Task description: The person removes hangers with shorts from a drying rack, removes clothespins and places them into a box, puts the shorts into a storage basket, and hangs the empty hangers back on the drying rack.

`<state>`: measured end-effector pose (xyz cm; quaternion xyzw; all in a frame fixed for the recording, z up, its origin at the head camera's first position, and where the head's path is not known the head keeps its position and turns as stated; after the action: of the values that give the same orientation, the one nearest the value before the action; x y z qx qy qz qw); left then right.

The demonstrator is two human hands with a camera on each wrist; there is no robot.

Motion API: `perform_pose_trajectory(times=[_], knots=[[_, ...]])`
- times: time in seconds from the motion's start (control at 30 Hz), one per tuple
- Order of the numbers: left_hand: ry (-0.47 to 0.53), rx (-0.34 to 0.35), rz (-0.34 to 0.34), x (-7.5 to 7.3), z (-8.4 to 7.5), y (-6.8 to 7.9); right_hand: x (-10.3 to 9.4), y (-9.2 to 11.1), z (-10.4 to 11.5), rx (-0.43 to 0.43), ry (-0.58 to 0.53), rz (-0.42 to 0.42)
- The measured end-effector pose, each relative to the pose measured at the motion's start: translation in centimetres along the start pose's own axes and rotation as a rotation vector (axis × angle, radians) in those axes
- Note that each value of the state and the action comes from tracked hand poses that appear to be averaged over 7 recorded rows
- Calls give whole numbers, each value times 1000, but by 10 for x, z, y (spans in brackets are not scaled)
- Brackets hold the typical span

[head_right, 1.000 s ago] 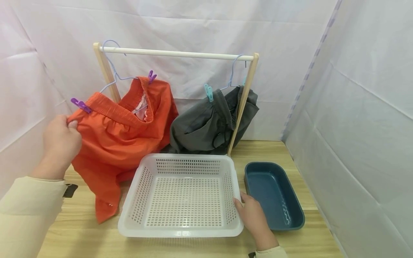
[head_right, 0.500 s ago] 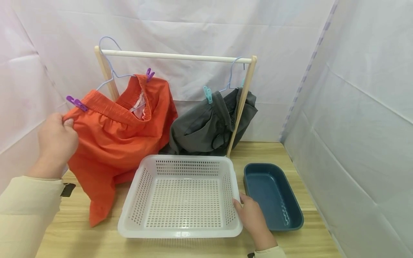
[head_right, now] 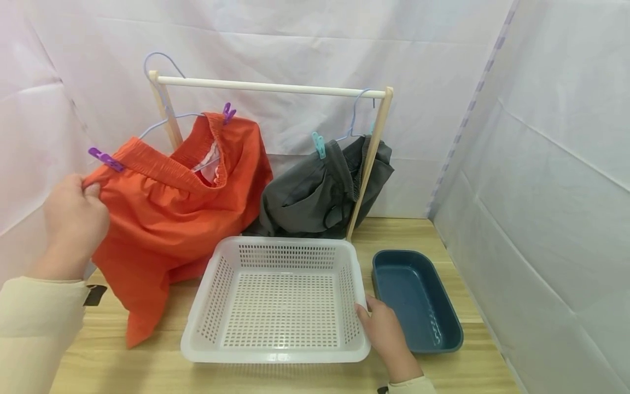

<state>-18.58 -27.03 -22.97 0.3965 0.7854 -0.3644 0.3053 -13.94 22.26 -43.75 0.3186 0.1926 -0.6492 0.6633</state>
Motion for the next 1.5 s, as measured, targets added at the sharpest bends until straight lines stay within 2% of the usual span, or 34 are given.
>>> perform_pose_trajectory(times=[0.3,0.6,0.83,1.1,1.27,1.5], knots=[[-4,-6,-127,-9,15,6,1,0,0,-13,2,-3],[28,41,-264,-18,27,15,1,0,0,-5,-2,-4],[49,82,-401,-25,38,22,1,1,0,-17,-13,-4],[55,104,-490,-33,56,26,-1,0,2,1,-20,-1],[22,47,-467,-38,70,24,-2,0,3,2,-29,0],[-8,-144,-319,-44,92,26,-2,0,4,-9,-19,-9]])
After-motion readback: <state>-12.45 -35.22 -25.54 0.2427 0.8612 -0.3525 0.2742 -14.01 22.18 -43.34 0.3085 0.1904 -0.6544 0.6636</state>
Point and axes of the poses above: each hand's wrist, its own y-axis away from the middle knuckle, its own x-axis out of the palm, z = x × y, the point moved 4 cm from there along -y, towards the middle knuckle, and after that the axes turned 7 degrees about -y, right-handed, at the moved point
